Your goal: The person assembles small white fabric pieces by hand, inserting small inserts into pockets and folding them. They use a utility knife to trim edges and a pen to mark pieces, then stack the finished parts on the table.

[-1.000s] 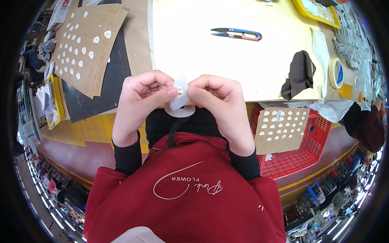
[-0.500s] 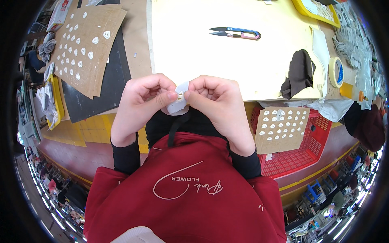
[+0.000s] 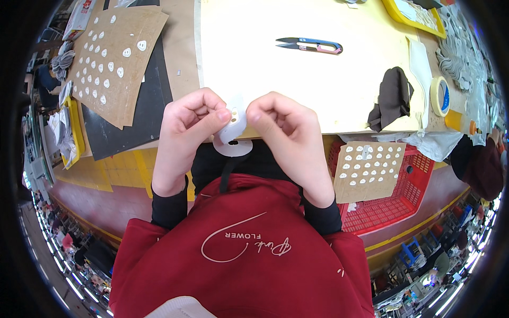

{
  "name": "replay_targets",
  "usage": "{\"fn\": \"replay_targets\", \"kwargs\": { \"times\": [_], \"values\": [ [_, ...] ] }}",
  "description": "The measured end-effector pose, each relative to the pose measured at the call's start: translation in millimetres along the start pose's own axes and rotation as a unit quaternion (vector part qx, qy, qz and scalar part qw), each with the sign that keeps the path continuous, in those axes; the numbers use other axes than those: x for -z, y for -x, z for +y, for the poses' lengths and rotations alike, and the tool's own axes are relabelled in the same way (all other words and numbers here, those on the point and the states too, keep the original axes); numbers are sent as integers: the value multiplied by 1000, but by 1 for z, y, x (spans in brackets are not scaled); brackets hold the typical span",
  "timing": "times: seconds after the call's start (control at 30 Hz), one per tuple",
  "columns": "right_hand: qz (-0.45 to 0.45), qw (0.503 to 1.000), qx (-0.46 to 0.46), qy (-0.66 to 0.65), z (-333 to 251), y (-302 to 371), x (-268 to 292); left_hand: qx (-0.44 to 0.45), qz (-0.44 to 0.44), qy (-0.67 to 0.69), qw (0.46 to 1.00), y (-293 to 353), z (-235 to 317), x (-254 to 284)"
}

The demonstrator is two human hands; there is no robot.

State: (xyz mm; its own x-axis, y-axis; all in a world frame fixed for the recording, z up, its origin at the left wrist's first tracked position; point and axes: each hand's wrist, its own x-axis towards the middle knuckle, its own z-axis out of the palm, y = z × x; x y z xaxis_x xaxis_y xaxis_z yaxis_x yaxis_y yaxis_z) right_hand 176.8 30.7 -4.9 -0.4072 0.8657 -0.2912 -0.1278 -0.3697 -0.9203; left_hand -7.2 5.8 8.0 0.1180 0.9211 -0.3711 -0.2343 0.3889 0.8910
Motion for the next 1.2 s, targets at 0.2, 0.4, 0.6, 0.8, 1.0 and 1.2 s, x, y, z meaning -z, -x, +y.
{"fn": "replay_targets", "kwargs": {
  "times": [0.2,0.4,0.6,0.8,1.0,1.2],
  "values": [
    [-107,994,-19,-19,0,1,7,16,-80,-3,997,1,-3,7],
    [-69,995,-62,-32,3,2,5,-2,-92,-71,993,1,1,5],
    [-57,996,-61,-32,4,3,6,17,-97,-73,992,2,-2,3],
    [-119,988,-79,-66,-5,-1,6,47,-183,-42,981,-11,4,17],
    [-137,984,-106,-42,-4,3,7,112,-240,5,964,-19,0,22],
    [-68,995,-65,-24,2,6,4,28,-182,-50,982,-17,-2,12]
  ]
}}
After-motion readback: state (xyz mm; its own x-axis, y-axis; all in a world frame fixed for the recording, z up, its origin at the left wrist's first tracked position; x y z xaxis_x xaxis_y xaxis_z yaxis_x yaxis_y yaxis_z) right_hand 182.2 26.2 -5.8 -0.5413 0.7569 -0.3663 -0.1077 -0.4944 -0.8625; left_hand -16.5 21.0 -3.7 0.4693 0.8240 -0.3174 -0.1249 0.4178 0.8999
